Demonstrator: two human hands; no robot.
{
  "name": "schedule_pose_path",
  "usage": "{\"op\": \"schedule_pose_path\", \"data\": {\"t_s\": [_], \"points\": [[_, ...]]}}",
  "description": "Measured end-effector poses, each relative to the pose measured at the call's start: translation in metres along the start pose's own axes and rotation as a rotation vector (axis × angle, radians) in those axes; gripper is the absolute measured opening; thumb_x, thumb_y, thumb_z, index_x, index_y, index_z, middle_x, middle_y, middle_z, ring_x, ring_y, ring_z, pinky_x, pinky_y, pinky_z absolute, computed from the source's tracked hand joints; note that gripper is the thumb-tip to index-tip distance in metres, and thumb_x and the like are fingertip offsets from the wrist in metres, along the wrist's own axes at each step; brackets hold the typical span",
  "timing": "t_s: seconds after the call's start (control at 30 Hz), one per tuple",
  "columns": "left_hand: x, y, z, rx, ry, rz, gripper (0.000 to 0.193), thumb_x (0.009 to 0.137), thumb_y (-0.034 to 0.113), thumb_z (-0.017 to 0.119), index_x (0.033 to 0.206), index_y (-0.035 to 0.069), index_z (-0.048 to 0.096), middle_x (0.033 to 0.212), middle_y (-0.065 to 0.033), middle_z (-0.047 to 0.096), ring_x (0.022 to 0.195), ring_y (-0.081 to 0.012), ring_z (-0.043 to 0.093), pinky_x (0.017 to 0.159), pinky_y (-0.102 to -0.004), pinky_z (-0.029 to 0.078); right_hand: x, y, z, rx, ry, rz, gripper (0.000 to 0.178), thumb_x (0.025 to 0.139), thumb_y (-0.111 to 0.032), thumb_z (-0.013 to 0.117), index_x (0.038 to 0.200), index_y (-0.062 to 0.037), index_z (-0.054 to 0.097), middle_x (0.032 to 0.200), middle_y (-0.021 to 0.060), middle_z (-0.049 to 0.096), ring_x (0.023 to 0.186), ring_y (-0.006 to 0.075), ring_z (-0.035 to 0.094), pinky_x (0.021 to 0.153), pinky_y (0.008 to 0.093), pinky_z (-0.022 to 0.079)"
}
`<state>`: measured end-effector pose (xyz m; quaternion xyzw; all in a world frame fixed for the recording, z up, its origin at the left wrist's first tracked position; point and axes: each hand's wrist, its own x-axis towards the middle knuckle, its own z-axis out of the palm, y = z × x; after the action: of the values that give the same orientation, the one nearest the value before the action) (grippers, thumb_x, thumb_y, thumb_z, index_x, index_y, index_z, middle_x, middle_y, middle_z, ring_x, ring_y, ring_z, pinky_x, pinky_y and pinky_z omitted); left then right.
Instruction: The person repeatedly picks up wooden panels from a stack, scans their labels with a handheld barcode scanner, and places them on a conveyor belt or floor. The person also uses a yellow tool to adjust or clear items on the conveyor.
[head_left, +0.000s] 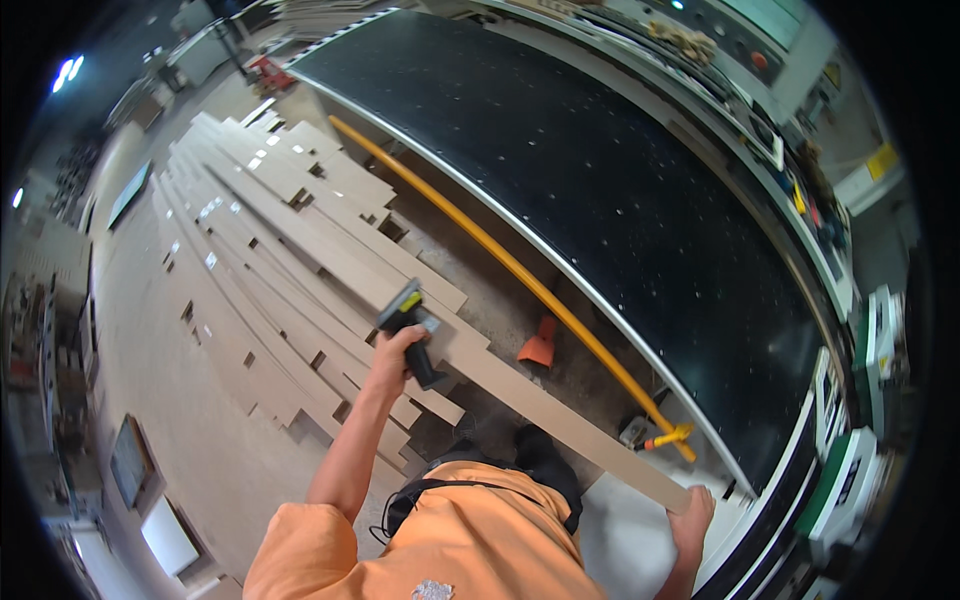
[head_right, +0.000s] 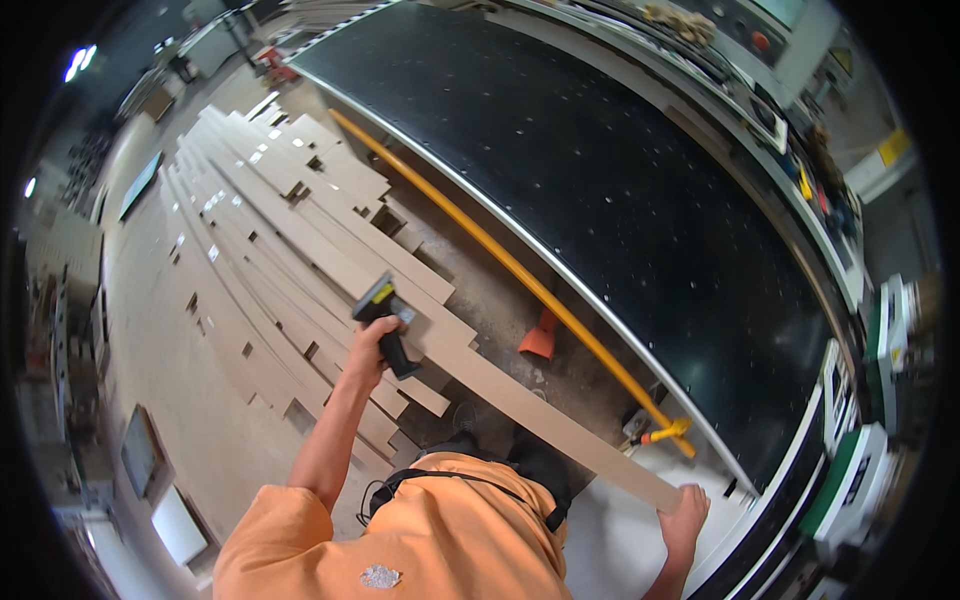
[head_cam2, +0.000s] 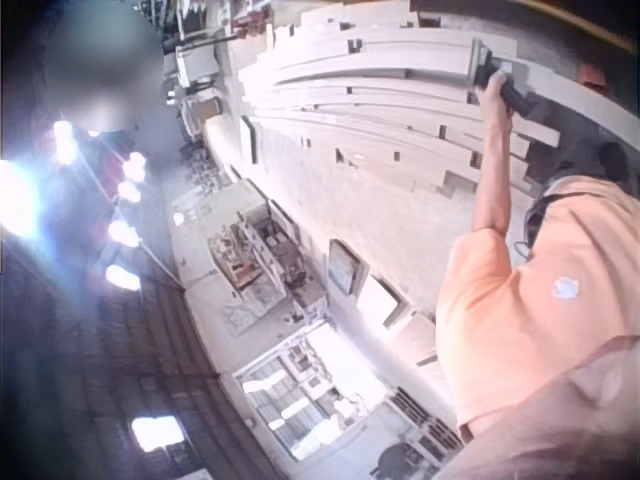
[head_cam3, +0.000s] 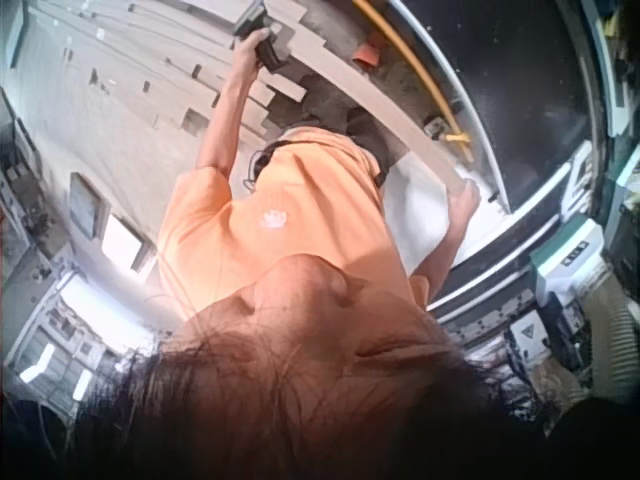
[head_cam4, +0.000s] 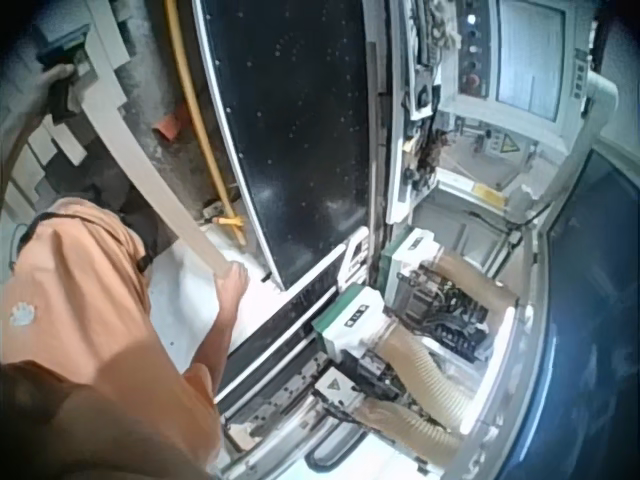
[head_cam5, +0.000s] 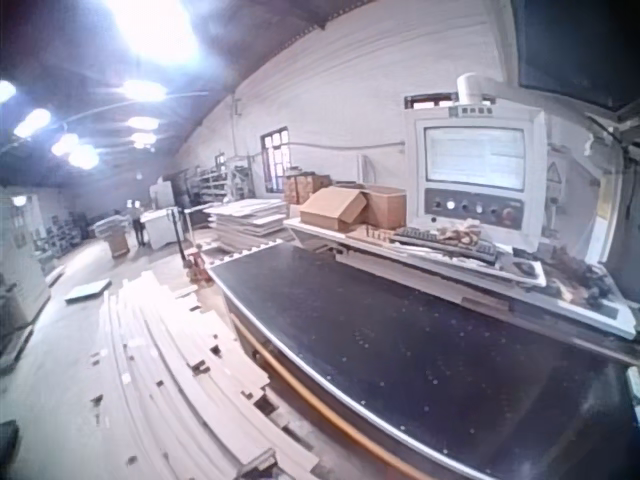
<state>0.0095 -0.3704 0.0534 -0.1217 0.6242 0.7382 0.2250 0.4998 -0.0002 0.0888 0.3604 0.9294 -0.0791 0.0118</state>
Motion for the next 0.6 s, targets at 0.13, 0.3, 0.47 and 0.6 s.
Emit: {"op": "schedule_pose_path", "data": {"t_s": [0.13, 0.3, 0.47, 0.6], "points": [[-0.010, 0.016, 0.052, 0.048, -0.146, 0.021, 0.034, 0.079, 0.029, 0.073, 0.102, 0.005, 0.064, 0.076, -0.0011, 0.062, 0.049, -0.0078, 0.051, 0.036, -0.0234, 0.033, 0.022, 0.026, -0.013, 0.003, -0.022, 0.093, 0.035, 0.068, -0.013, 0.080, 0.089, -0.0035, 0.054, 0.088, 0.0168, 0.060, 0.094, 0.0395, 0.057, 0.086, 0.0497, 0.042], [0.008, 0.030, 0.125, 0.123, -0.209, 0.085, 0.032, 0.079, 0.027, 0.074, 0.098, 0.003, 0.064, 0.070, -0.0008, 0.058, 0.046, -0.0083, 0.050, 0.037, -0.0251, 0.036, 0.037, 0.031, -0.021, 0.051, -0.208, 0.088, 0.058, 0.077, -0.033, 0.079, 0.117, 0.0019, 0.057, 0.118, 0.0247, 0.061, 0.112, 0.0438, 0.056, 0.095, 0.0511, 0.044], [0.017, 0.017, 0.206, 0.048, -0.311, 0.158, 0.029, 0.080, 0.023, 0.074, 0.099, 0.003, 0.064, 0.078, -0.0023, 0.062, 0.062, -0.0106, 0.057, 0.049, -0.0266, 0.043, 0.051, 0.025, -0.017, 0.136, -0.102, 0.013, 0.075, 0.078, -0.047, 0.082, 0.131, 0.0004, 0.057, 0.119, 0.0269, 0.064, 0.113, 0.0473, 0.058, 0.095, 0.0526, 0.047], [0.024, 0.012, 0.250, 0.040, -0.422, 0.092, 0.029, 0.080, 0.022, 0.074, 0.099, 0.004, 0.063, 0.082, -0.0031, 0.060, 0.069, -0.0115, 0.058, 0.055, -0.0271, 0.046, 0.058, 0.030, -0.021, 0.151, -0.080, 0.071, 0.074, 0.076, -0.047, 0.084, 0.128, -0.0001, 0.059, 0.117, 0.0257, 0.066, 0.109, 0.0453, 0.061, 0.094, 0.0500, 0.049]]}}
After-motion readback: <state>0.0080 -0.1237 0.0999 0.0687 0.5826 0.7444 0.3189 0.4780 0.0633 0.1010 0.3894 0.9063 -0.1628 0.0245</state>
